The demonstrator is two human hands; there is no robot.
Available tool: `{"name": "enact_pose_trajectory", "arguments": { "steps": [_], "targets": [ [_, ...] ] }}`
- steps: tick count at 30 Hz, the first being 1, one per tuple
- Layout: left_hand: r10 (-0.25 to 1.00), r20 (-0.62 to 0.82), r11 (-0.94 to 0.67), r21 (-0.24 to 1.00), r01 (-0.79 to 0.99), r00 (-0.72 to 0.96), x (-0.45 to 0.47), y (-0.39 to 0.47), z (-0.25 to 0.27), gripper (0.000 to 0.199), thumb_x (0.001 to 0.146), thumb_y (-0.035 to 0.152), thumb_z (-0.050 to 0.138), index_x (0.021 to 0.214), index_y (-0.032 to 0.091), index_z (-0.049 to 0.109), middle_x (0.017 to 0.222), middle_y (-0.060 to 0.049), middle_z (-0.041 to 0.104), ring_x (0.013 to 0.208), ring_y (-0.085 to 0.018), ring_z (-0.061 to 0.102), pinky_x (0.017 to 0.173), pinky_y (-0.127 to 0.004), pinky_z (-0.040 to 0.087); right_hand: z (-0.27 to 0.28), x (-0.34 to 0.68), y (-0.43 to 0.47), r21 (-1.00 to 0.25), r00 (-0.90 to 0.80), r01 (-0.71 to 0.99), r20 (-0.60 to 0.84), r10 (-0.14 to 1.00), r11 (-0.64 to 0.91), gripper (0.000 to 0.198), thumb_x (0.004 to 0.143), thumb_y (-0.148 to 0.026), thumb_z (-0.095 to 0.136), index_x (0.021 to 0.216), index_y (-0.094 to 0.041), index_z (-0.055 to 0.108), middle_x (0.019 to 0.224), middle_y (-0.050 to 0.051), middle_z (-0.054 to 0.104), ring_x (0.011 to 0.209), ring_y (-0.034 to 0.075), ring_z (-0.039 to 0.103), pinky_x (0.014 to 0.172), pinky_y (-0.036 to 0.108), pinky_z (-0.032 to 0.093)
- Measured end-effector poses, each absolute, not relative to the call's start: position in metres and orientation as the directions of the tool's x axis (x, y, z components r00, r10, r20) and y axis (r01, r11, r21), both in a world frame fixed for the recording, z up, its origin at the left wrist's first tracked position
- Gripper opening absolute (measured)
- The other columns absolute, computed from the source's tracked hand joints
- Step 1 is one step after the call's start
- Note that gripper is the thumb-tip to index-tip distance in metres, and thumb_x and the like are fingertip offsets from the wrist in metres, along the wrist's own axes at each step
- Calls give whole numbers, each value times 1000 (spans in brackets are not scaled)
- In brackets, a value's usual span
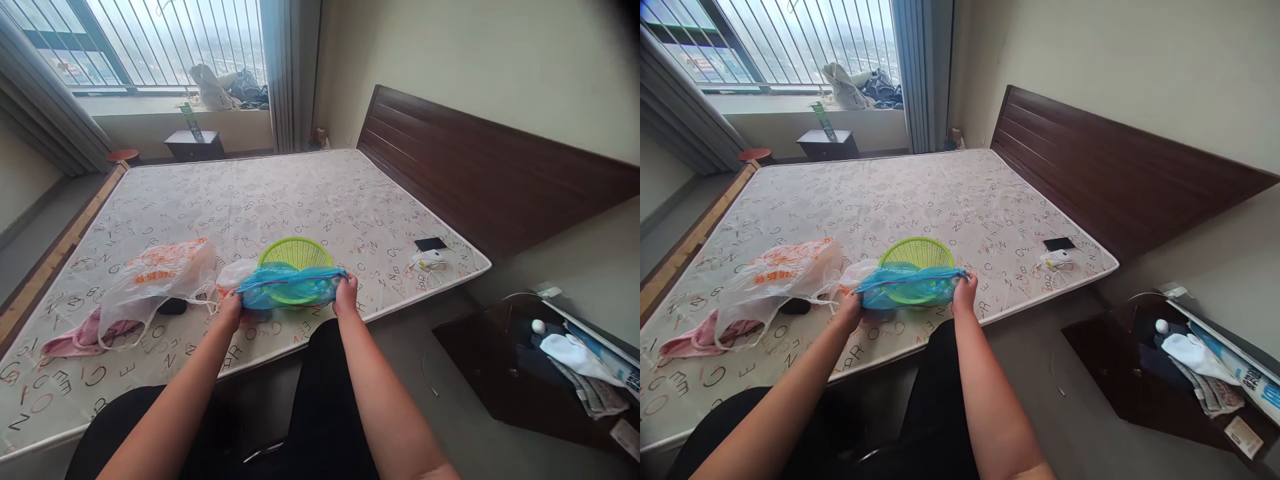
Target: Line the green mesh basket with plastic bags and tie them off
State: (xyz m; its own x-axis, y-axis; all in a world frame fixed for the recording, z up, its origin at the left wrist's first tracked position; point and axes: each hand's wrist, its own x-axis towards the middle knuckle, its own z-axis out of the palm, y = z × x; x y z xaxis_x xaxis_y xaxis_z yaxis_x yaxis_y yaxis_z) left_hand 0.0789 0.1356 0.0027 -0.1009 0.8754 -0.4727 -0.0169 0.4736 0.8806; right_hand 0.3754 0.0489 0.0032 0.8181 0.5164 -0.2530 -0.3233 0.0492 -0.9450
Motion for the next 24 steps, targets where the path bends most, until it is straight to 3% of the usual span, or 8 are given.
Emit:
{"name": "enact_pose_trajectory", "arguments": {
  "steps": [3, 6, 9, 12, 16, 20, 24],
  "targets": [
    [884, -456, 460, 888, 16, -103, 66, 138, 1, 31, 76, 35, 68, 101, 18, 63, 73, 1, 63, 56, -12, 59, 55, -24, 51, 18, 367, 51, -993, 803, -118, -99, 587, -7, 45, 77, -33, 69, 121, -24, 60, 110, 2, 71, 96, 17, 64, 83, 26, 48],
    [918, -395, 392, 906, 160, -12, 45, 131, 2, 35, 73, 40, 71, 100, 19, 64, 82, -2, 67, 65, -16, 64, 63, -29, 55, 25, 362, 51, -1000, 713, -1, -11, 701, -14, 48, 74, -32, 76, 121, -24, 65, 113, 4, 72, 107, 20, 63, 94, 30, 45],
    [976, -194, 139, 905, 403, 97, 26, 114, -1, 40, 69, 45, 74, 100, 20, 67, 91, -6, 71, 86, -26, 69, 79, -39, 57, 24, 362, 52, -995, 692, 82, 14, 722, -60, 48, 75, -31, 76, 121, -24, 68, 103, 3, 73, 101, 21, 64, 94, 32, 45],
    [986, 47, -127, 840, 527, 163, 18, 93, -8, 58, 70, 40, 75, 123, 22, 62, 123, -11, 68, 120, -33, 61, 106, -49, 47, 26, 360, 49, -986, 688, 151, 54, 724, -70, 48, 74, -28, 75, 122, -23, 69, 92, 1, 73, 88, 19, 64, 90, 32, 46],
    [977, 157, -208, 838, 504, 142, 24, 77, -6, 69, 74, 29, 66, 140, 24, 50, 153, -13, 47, 146, -30, 38, 118, -50, 36, 39, 346, 37, -980, 667, 197, 104, 738, -40, 40, 75, -30, 72, 114, -22, 74, 88, 1, 74, 83, 20, 62, 86, 31, 48],
    [974, 128, -189, 914, 358, 189, 24, 79, 16, 51, 73, 25, 61, 125, 24, 61, 151, -11, 50, 142, -30, 44, 107, -45, 48, 53, 330, 18, -982, 690, 182, 90, 718, -52, 36, 76, -33, 70, 110, -21, 77, 89, 4, 75, 84, 21, 63, 86, 32, 47],
    [983, -23, -21, 971, 238, 182, 4, 78, 43, 33, 72, 31, 64, 103, 22, 67, 120, -9, 71, 110, -29, 67, 93, -39, 54, 58, 321, 2, -973, 656, 218, 87, 750, -79, 35, 77, -34, 70, 109, -22, 78, 86, 3, 75, 82, 21, 63, 83, 32, 47]
  ]
}}
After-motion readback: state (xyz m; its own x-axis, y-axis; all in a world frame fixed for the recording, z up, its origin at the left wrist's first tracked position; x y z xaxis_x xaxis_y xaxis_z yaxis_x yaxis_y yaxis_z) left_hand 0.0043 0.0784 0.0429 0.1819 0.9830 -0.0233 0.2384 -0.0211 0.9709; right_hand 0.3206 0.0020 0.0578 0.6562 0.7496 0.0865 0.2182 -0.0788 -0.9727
